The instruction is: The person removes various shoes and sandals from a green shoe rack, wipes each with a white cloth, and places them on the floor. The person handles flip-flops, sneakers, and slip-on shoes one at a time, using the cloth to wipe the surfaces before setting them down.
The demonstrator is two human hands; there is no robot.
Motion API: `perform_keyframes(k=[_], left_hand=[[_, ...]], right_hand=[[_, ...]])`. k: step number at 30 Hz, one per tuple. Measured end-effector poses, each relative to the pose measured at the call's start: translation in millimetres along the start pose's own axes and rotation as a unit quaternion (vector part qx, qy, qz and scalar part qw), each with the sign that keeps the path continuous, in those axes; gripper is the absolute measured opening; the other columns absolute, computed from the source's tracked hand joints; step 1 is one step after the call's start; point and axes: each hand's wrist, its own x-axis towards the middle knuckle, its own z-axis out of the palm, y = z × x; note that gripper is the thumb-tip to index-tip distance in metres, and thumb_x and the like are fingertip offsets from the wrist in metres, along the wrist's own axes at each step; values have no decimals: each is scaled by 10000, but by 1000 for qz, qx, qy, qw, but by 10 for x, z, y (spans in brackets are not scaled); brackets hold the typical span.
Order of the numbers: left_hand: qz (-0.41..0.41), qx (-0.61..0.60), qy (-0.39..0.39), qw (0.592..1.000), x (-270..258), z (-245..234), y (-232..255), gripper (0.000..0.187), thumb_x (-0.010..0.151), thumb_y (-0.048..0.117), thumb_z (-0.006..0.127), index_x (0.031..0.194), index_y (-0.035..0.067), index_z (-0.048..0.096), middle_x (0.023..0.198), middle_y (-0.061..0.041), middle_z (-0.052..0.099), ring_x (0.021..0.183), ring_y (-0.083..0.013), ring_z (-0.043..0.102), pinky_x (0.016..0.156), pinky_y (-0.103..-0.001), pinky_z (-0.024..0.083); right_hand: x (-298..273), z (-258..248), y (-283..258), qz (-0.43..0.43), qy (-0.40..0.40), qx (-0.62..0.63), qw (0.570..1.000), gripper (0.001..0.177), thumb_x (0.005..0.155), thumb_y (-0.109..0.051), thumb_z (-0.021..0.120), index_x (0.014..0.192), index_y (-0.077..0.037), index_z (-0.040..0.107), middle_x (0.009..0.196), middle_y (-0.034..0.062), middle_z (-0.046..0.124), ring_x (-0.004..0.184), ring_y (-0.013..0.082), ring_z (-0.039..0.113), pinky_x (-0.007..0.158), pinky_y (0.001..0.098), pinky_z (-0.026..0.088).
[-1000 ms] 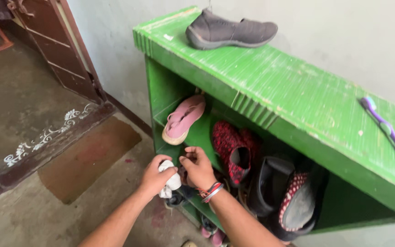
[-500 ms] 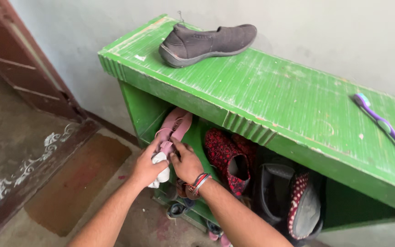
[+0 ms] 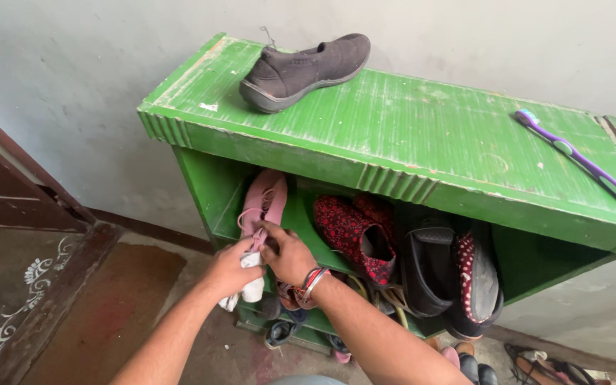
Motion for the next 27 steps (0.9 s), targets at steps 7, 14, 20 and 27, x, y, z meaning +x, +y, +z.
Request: perform_keyframes(k=[7, 14, 20, 27], left_hand=[[-21, -5, -80, 997, -49, -198, 127, 846, 671, 270, 823, 1459, 205, 524, 1122, -109, 765, 1015, -249, 755, 883, -364, 584], [15, 91, -127, 988, -86, -436, 399, 669, 669, 287, 812, 1291, 170, 593, 1084, -130, 754, 1012, -302, 730, 862, -412, 572], [44, 157, -153, 975, -6, -598, 522, 614, 651, 304, 803, 1227, 178, 632, 1055, -111, 763, 1006, -320, 727, 867, -436, 571], [51, 148, -129, 979, 7, -612, 493, 736, 665, 280, 793, 1318, 159, 474, 998, -155, 756, 969, -362, 721, 831, -473, 572]], right_hand=[[26, -43, -66, 23, -2, -12, 1000, 602, 781, -309, 823, 1248, -97, 508, 1052, 218, 700, 916, 356, 706, 804, 446, 558], [-18, -4, -145, 18, 36, -17, 999, 477, 849, -296, 766, 1236, -113, 556, 977, 205, 729, 853, 370, 730, 757, 451, 566], [-67, 1, -205, -21, 46, -29, 998, 441, 845, -237, 753, 1234, -127, 577, 1014, 206, 725, 854, 389, 725, 751, 459, 574], [-85, -113, -319, -35, 28, -89, 995, 553, 841, -304, 749, 1312, -113, 531, 1012, 237, 715, 919, 427, 695, 791, 497, 546]])
